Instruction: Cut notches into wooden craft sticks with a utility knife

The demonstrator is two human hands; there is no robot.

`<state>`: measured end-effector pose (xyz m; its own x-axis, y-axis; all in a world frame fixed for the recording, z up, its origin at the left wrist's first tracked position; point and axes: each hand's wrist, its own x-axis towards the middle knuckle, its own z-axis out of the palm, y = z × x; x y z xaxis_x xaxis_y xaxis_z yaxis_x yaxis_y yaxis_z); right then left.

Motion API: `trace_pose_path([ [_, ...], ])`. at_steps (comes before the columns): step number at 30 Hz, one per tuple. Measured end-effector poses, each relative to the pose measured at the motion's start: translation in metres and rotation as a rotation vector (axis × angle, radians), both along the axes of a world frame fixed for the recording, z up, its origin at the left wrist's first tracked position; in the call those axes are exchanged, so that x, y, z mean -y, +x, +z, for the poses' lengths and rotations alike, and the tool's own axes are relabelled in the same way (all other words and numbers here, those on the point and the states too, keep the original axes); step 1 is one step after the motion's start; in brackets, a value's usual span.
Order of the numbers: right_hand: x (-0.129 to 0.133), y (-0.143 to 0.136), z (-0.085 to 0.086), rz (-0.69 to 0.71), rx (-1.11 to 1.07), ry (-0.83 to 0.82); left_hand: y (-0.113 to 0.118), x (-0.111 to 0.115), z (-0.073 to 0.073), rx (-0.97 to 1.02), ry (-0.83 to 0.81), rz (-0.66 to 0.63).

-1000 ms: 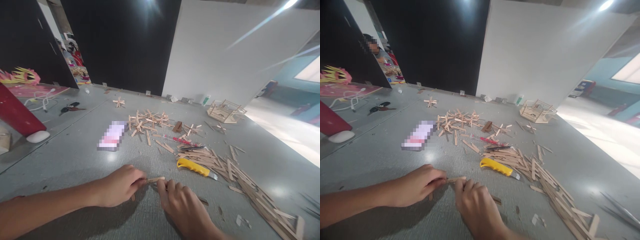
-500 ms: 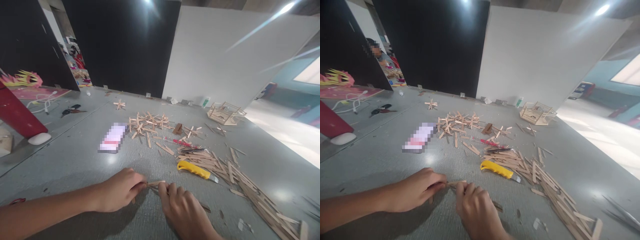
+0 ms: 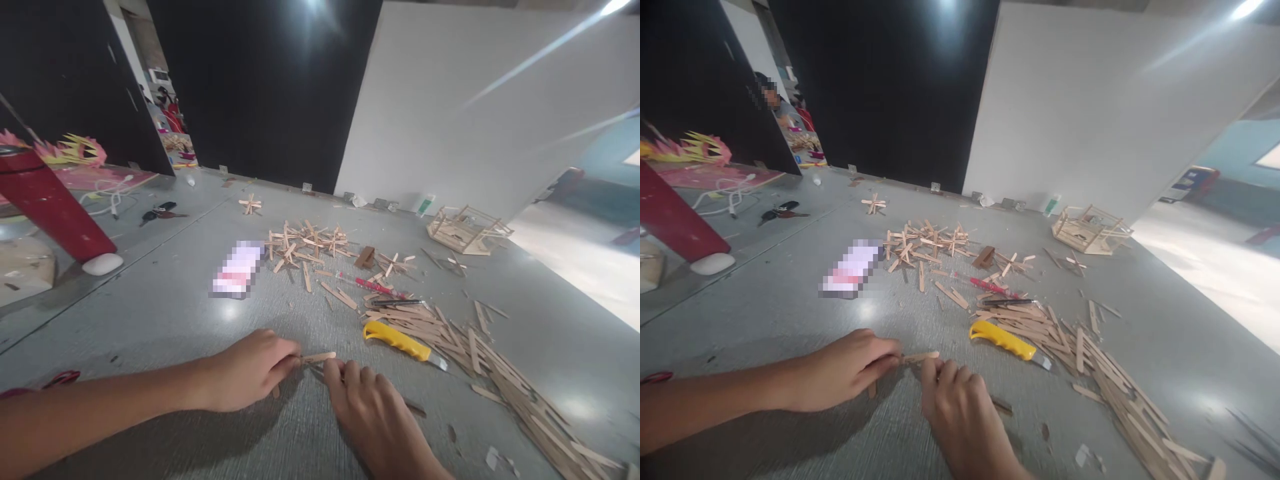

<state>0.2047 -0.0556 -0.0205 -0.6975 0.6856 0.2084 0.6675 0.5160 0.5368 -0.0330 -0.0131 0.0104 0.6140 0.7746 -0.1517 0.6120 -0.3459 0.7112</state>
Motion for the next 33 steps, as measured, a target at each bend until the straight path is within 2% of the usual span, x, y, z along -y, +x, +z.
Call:
trace_pose_path([
  [2, -0.003, 0.001, 0.0, 0.021, 0.008, -0.014, 0.001, 0.002, 0.0, -0.008, 0.0, 0.026],
  [5, -0.009, 0.004, -0.003, 0.056, -0.091, -0.026, 0.002, 0.006, 0.002, -0.024, 0.015, 0.057],
  [9, -0.017, 0.012, -0.008, 0.156, -0.312, 0.001, 0.004, 0.013, -0.003, -0.137, 0.21, 0.063],
  [12, -0.022, 0.015, -0.008, 0.222, -0.439, -0.045, 0.002, 0.017, -0.012, -0.212, 0.461, 0.026],
  [14, -0.023, 0.017, -0.004, 0.259, -0.501, -0.088, 0.0, 0.02, -0.015, -0.193, 0.784, -0.062],
  [16, -0.023, 0.017, 0.001, 0.302, -0.558, -0.095, -0.002, 0.023, -0.011, -0.178, 1.185, -0.132],
  [17, -0.023, 0.018, 0.003, 0.326, -0.582, -0.09, -0.003, 0.025, -0.007, -0.19, 1.324, -0.137],
  [19, -0.022, 0.019, 0.005, 0.369, -0.612, -0.063, -0.003, 0.028, 0.002, -0.229, 1.444, -0.156],
  [23, -0.02, 0.021, 0.006, 0.417, -0.597, -0.021, -0.001, 0.034, 0.01, -0.218, 1.492, -0.181],
  [24, -0.021, 0.021, 0.007, 0.414, -0.572, -0.009, 0.0, 0.035, 0.009, -0.187, 1.436, -0.165],
  [25, -0.021, 0.021, 0.008, 0.401, -0.541, 0.008, 0.001, 0.035, 0.007, -0.152, 1.312, -0.121],
  [26, -0.021, 0.02, 0.011, 0.383, -0.501, 0.029, 0.001, 0.035, 0.006, -0.123, 1.124, -0.052],
  [29, -0.023, 0.019, 0.023, 0.357, -0.333, 0.038, 0.002, 0.029, 0.007, -0.073, 0.388, 0.158],
  [30, -0.023, 0.019, 0.027, 0.365, -0.275, 0.009, 0.001, 0.025, 0.009, -0.047, 0.199, 0.166],
  [32, -0.022, 0.021, 0.033, 0.389, -0.193, -0.074, 0.0, 0.015, 0.014, 0.02, -0.184, 0.093],
  [33, -0.021, 0.022, 0.034, 0.391, -0.175, -0.115, -0.001, 0.01, 0.015, 0.045, -0.319, 0.078],
])
